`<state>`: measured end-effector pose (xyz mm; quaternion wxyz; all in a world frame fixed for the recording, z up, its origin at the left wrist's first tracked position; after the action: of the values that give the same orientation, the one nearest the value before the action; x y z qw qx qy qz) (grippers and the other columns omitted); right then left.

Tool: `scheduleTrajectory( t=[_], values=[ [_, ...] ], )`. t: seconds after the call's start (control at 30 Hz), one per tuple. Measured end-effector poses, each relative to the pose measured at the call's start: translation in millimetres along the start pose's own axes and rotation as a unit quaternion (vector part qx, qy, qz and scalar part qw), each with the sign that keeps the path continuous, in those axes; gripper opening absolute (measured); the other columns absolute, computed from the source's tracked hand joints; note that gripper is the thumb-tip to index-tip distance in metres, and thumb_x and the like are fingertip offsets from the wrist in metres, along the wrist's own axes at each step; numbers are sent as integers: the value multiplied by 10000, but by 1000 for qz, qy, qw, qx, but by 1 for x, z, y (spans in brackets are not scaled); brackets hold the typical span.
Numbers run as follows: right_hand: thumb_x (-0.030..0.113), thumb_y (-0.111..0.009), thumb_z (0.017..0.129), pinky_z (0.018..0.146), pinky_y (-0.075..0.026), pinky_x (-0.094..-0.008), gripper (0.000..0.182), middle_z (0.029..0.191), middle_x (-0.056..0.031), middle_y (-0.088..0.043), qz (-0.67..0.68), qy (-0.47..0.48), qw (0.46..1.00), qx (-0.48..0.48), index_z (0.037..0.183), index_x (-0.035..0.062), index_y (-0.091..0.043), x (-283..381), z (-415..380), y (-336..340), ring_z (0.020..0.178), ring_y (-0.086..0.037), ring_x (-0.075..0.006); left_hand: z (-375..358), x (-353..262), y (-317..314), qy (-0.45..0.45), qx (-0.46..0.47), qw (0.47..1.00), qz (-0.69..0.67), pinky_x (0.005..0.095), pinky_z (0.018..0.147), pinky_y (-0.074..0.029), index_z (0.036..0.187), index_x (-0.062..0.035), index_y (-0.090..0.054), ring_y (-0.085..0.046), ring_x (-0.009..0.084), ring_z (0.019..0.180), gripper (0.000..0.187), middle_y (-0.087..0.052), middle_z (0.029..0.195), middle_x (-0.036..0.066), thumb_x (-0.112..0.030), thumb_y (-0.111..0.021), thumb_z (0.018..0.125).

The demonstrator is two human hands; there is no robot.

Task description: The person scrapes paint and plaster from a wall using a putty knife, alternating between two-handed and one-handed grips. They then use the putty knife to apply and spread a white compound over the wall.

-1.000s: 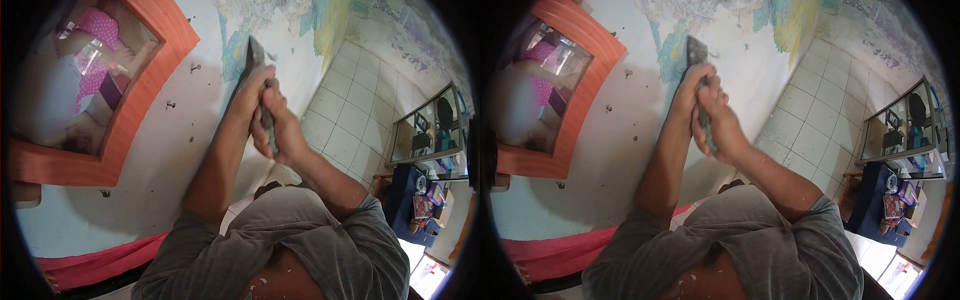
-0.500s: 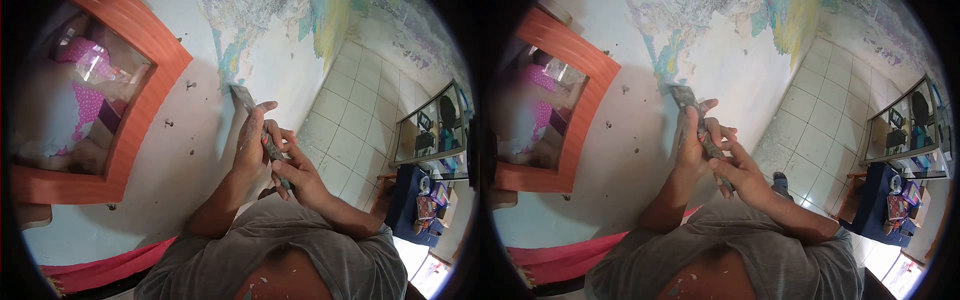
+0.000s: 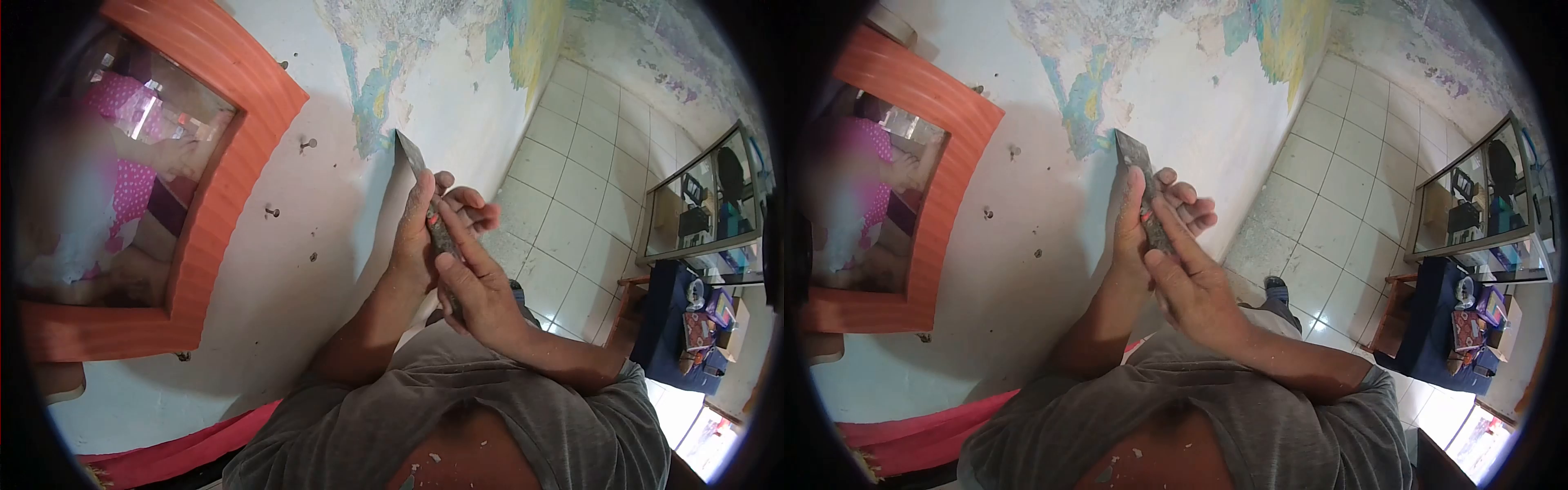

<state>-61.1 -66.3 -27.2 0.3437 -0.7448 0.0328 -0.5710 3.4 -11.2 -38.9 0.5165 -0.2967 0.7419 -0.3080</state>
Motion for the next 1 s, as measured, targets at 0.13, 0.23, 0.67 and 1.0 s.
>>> scheduleTrajectory(
  t=[0.13, 0.23, 0.67, 1.0],
  values=[
    [215, -470, 1041, 574, -411, -205, 567, 773, 16, -509, -46, 37, 998, 6, 1540, 68, -246, -3, 1, -10, 594, -436, -45, -2, 3, 18, 18, 88, 996, 14, 381, 627, -543, 1002, -137, -524, -640, 206, 588, 320, -584, 674, 8, -454, -480, 1004],
    [218, -467, 1043, 609, -423, -208, 567, 816, 8, -513, -78, 48, 996, -4, 1541, 64, -244, -1, 3, -10, 654, -454, -55, -5, -7, 11, -9, 31, 997, 64, 352, 570, -506, 958, -136, -521, -588, 175, 525, 246, -538, 623, -4, -381, -535, 976],
    [265, -452, 1042, 618, -441, -247, 551, 762, -23, -519, -114, 35, 993, -28, 1516, 38, -285, 15, 28, -1, 649, -491, -91, 19, -24, -8, -24, 11, 994, 104, 371, 612, -474, 695, -136, -434, -539, 189, 558, 342, -515, 662, 26, -339, -596, 917],
    [233, -473, 1032, 674, -450, -245, 520, 809, -30, -542, -127, 14, 992, -23, 1491, 28, -342, 1, 4, 3, 736, -514, -93, 1, -4, 5, -19, 24, 996, 79, 366, 606, -474, 694, -135, -440, -548, 178, 549, 344, -509, 628, 7, -353, -573, 924]
  ],
)
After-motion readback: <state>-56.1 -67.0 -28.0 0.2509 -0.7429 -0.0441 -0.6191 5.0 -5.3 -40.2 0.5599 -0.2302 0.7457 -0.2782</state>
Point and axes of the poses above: each hand's wrist, its own z-axis towards the middle knuckle, its own y-axis out of the back of the hand, x = y × z, the point moved 9 cm from there along z, towards the middle knuckle
